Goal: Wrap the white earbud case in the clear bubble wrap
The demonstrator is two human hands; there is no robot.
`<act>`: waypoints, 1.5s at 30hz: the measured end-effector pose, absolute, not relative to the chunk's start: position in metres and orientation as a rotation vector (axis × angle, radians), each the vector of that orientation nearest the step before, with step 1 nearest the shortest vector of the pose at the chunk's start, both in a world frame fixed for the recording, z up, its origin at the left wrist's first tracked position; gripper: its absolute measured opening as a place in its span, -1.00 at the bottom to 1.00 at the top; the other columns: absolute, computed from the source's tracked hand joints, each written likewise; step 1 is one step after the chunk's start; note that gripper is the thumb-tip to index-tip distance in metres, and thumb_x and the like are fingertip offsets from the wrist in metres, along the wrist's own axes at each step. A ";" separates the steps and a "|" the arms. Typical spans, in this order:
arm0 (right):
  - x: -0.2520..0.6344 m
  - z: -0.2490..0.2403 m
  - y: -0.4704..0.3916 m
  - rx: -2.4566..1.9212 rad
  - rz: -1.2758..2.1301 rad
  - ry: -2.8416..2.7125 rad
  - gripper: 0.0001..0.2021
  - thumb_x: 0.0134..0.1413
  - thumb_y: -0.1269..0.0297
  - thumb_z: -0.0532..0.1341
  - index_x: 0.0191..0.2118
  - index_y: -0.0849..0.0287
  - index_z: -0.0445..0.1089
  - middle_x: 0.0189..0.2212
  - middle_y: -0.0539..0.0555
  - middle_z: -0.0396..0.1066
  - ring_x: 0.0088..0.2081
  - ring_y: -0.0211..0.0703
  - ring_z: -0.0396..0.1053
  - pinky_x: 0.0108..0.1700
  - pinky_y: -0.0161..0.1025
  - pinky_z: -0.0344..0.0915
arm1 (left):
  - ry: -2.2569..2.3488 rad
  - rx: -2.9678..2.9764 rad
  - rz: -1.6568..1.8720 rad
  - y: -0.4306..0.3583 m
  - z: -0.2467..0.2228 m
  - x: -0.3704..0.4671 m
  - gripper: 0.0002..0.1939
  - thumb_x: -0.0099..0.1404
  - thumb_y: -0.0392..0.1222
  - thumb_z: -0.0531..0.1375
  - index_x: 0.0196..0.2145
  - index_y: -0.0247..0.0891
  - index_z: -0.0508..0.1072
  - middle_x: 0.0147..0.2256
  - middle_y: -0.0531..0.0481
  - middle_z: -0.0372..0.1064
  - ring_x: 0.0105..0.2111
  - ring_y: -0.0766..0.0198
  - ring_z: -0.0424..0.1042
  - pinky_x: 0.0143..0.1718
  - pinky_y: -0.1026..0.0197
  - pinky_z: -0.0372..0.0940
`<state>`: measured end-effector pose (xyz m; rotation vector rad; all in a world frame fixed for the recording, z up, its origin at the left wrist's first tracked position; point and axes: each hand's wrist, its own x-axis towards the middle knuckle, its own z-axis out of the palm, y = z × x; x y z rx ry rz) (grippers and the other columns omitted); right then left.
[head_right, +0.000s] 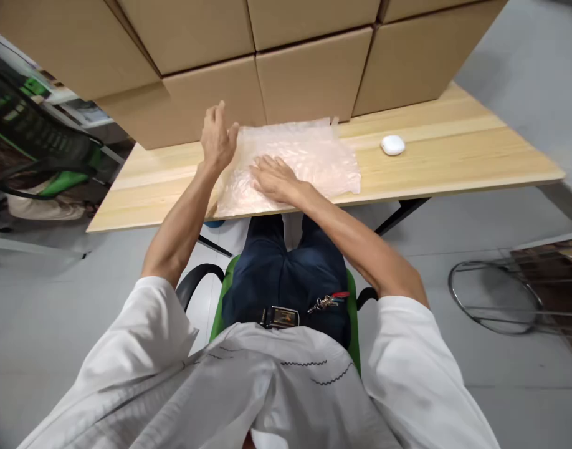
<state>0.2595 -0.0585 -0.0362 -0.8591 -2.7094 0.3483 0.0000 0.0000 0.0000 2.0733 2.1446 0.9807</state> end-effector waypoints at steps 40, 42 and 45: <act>0.305 -0.070 -0.114 -1.016 0.390 -2.600 -0.17 0.82 -0.13 0.13 0.83 0.39 0.33 0.87 0.48 0.21 0.90 0.49 0.15 0.93 0.47 0.07 | 2.081 2.153 -0.075 -0.144 -0.029 0.067 -0.01 0.88 0.35 -0.08 0.96 -0.31 0.03 0.96 -0.43 -0.23 0.98 -0.42 -0.20 0.92 -0.64 -0.12; 0.324 -0.070 -0.112 -1.084 0.411 -2.601 -0.09 0.82 -0.25 0.09 0.87 0.36 0.26 0.89 0.43 0.18 0.91 0.48 0.11 0.95 0.44 0.05 | 2.079 2.151 -0.065 -0.144 -0.030 0.065 -0.02 0.88 0.35 -0.08 0.96 -0.29 0.05 0.96 -0.40 -0.22 0.98 -0.40 -0.20 0.93 -0.62 -0.13; 0.353 -0.072 -0.106 -1.160 0.411 -2.591 0.01 0.81 -0.39 0.00 0.91 0.35 0.18 0.91 0.43 0.13 0.93 0.51 0.05 0.96 0.45 0.01 | 2.062 2.153 -0.028 -0.145 -0.034 0.059 -0.07 0.89 0.27 -0.09 0.95 -0.27 0.08 0.96 -0.36 -0.18 0.98 -0.37 -0.17 0.94 -0.58 -0.17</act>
